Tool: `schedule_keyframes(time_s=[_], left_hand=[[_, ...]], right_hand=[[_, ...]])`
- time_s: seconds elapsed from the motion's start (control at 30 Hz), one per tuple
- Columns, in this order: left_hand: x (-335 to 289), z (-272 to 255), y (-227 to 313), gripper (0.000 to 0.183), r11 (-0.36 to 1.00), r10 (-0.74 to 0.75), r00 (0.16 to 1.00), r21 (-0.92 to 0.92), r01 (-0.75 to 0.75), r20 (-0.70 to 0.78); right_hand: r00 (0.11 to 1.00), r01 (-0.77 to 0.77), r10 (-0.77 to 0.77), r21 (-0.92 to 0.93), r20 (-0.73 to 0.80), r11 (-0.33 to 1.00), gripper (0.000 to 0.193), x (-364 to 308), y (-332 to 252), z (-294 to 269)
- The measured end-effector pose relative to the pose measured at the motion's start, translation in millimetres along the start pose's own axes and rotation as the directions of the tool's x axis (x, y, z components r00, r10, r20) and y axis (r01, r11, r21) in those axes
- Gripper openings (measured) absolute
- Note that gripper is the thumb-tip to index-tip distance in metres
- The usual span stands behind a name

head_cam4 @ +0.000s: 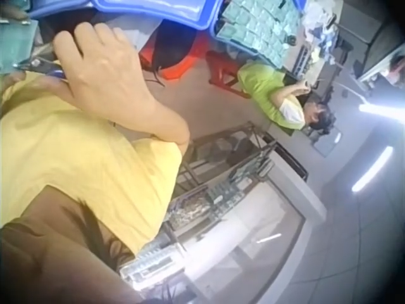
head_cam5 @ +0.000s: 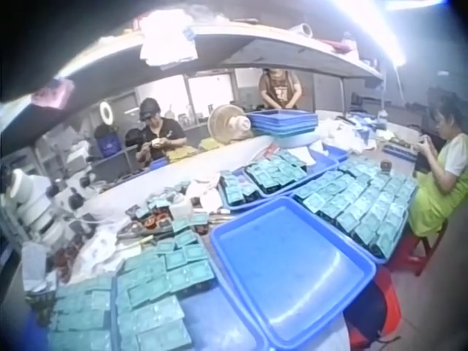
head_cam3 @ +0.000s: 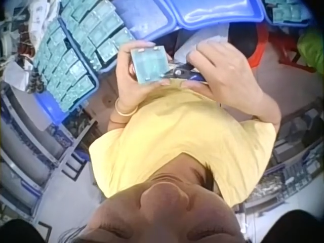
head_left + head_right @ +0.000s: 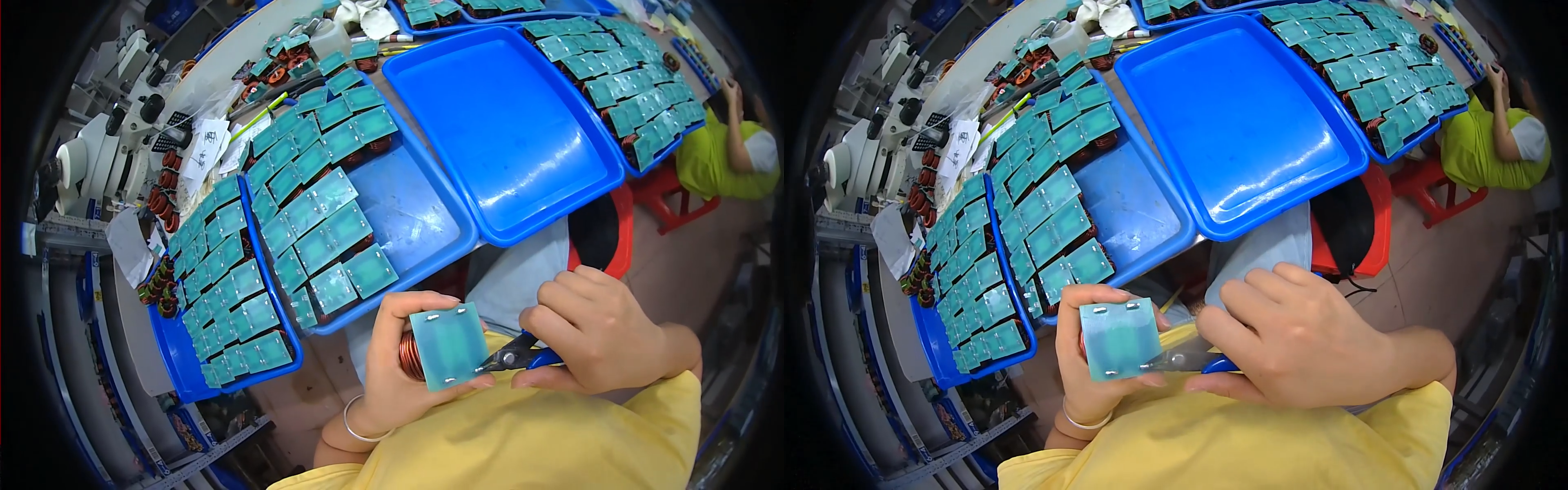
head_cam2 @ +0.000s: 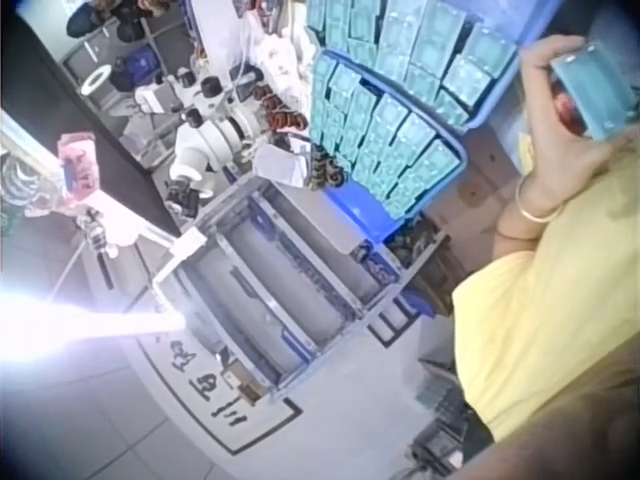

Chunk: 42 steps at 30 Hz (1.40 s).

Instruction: Trimming excess wire leads from inductor components using side cutters at a workbench.

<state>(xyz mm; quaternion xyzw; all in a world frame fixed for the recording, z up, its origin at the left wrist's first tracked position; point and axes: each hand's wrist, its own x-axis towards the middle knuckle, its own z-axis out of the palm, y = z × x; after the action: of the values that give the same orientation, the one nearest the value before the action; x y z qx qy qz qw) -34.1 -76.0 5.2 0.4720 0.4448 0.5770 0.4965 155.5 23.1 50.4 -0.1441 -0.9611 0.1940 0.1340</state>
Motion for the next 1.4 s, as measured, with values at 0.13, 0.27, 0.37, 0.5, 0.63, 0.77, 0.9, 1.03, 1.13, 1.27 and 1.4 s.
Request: schedule_keyframes(time_s=[0.13, 0.27, 0.37, 0.5, 0.63, 0.77, 0.9, 1.03, 1.13, 1.27, 1.4], left_hand=[[-0.2, 1.6, 0.3, 0.069, 0.998, 0.023, 1.000, 0.055, -0.022, -0.007], [0.4, 2.2, -0.5, 0.069, 0.994, 0.064, 0.998, 0.083, -0.066, 0.026], [1.4, 4.0, -0.8, 0.068, 0.987, 0.069, 0.997, 0.143, -0.073, 0.033], [3.1, 7.7, -0.5, 0.067, 0.974, 0.101, 0.994, 0.198, -0.109, 0.047], [5.0, 12.6, 2.6, 0.076, 0.921, 0.017, 0.999, 0.388, -0.034, 0.047], [8.1, 20.4, 1.3, 0.073, 0.907, -0.041, 0.996, 0.422, 0.002, 0.082], [13.1, 26.1, -0.3, 0.070, 0.868, -0.101, 0.988, 0.496, 0.029, 0.119], [12.2, 29.8, -6.1, 0.064, 0.933, -0.129, 0.984, 0.352, 0.078, 0.126], [12.8, 31.9, 0.5, 0.073, 0.911, -0.199, 0.973, 0.389, 0.140, 0.117], [7.1, 35.2, 0.1, 0.076, 0.933, -0.215, 0.972, 0.313, 0.176, 0.096], [8.1, 36.4, 4.6, 0.078, 0.917, -0.173, 0.978, 0.380, 0.118, 0.113]], right_hand=[[1.000, -0.006, 0.006, -0.007, -0.010, 1.000, 0.046, -2.5, -0.1, 0.4], [1.000, 0.007, -0.007, -0.026, -0.003, 1.000, 0.046, -5.0, -0.2, -1.0], [1.000, 0.002, -0.002, -0.043, 0.007, 0.999, 0.046, -7.9, 0.4, -1.7], [1.000, -0.006, 0.004, -0.073, -0.023, 0.997, 0.045, -13.9, 1.8, 1.7], [0.996, 0.001, -0.003, -0.029, -0.088, 1.000, 0.042, -24.7, 11.3, 14.2], [0.994, -0.028, 0.031, 0.030, -0.107, 0.999, 0.039, -40.9, 19.6, 31.9], [0.989, -0.055, 0.062, 0.052, -0.134, 0.997, 0.039, -56.1, 24.4, 47.7], [0.973, -0.078, 0.117, 0.192, -0.198, 0.978, 0.043, -57.9, 28.8, 48.4], [0.948, -0.108, 0.153, 0.170, -0.277, 0.979, 0.046, -53.5, 30.8, 38.3], [0.948, -0.177, 0.197, 0.100, -0.251, 0.979, 0.044, -51.1, 26.7, 33.4], [0.955, -0.178, 0.199, 0.109, -0.219, 0.978, 0.044, -50.2, 25.0, 28.5]])
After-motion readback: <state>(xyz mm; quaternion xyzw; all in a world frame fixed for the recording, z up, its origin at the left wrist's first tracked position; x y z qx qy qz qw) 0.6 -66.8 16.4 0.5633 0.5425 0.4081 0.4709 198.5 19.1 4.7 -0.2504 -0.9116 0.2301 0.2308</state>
